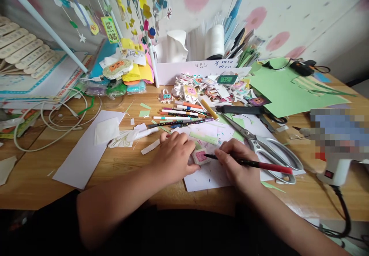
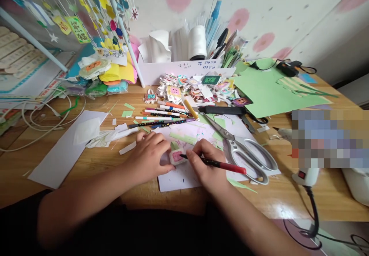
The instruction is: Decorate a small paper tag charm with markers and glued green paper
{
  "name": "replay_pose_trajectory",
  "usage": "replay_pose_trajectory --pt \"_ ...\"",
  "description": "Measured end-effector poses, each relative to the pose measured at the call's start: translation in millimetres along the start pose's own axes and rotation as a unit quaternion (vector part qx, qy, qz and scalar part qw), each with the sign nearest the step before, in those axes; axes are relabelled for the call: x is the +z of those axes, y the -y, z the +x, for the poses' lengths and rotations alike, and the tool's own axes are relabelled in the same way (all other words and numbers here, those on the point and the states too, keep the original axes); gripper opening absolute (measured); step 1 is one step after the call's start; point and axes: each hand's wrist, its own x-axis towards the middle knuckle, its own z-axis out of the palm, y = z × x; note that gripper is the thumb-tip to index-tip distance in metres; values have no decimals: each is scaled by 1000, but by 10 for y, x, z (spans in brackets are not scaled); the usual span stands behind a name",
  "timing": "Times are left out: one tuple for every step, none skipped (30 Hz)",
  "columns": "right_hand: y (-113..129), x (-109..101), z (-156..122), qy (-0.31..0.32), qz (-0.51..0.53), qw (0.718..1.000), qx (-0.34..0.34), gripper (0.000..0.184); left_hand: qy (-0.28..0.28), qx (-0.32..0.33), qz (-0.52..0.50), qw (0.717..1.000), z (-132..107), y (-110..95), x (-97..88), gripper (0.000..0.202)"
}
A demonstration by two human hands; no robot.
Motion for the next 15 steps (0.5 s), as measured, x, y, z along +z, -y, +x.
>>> replay_pose_trajectory --pt "-7 3 2 -7 10 1000 -2 25 0 0 0 1000 0 -2 0 39" --pt "-11 5 4 -8 16 1000 -4 25 1 1 -1 1000 0 -3 -1 39" --pt "-15 7 5 -3 15 1000 -4 24 1 1 -1 1000 0 -5 -4 39" --pt "-18 9 6 3 11 1000 -2 24 2 1 -2 1000 0 -6 -7 39" --pt "-22 11 7 5 9 1000 -1 24 4 1 -2 1000 0 -6 -10 39" --pt "-27 13 7 -1 17 1000 0 24 4 0 -3 1000 0 -5 -13 39" --pt "-34 15 9 -13 37 999 1 24 3 0 -5 1000 0 -2 -14 40" --pt "-43 18 12 -30 70 997 3 25 2 0 -7 1000 0 1 -13 40" --pt "-52 21 17 -43 106 993 8 25 0 2 -10 1000 0 7 -9 41" --pt "-61 25 23 -50 138 989 14 25 -2 4 -13 1000 0 13 -3 41" --pt "-68 29 30 -53 159 986 21 25 -4 6 -15 1000 0 22 5 41" --pt "-71 34 38 -53 167 984 29 25 -7 7 -17 1000 0 31 13 42" --pt "-70 38 45 -53 165 984 34 25 -8 8 -19 1000 1 42 22 43" --pt "-64 42 52 -53 157 986 37 25 -9 10 -20 1000 2 52 30 44" --pt "-52 45 56 -52 147 987 40 25 -9 12 -21 1000 4 63 36 47"
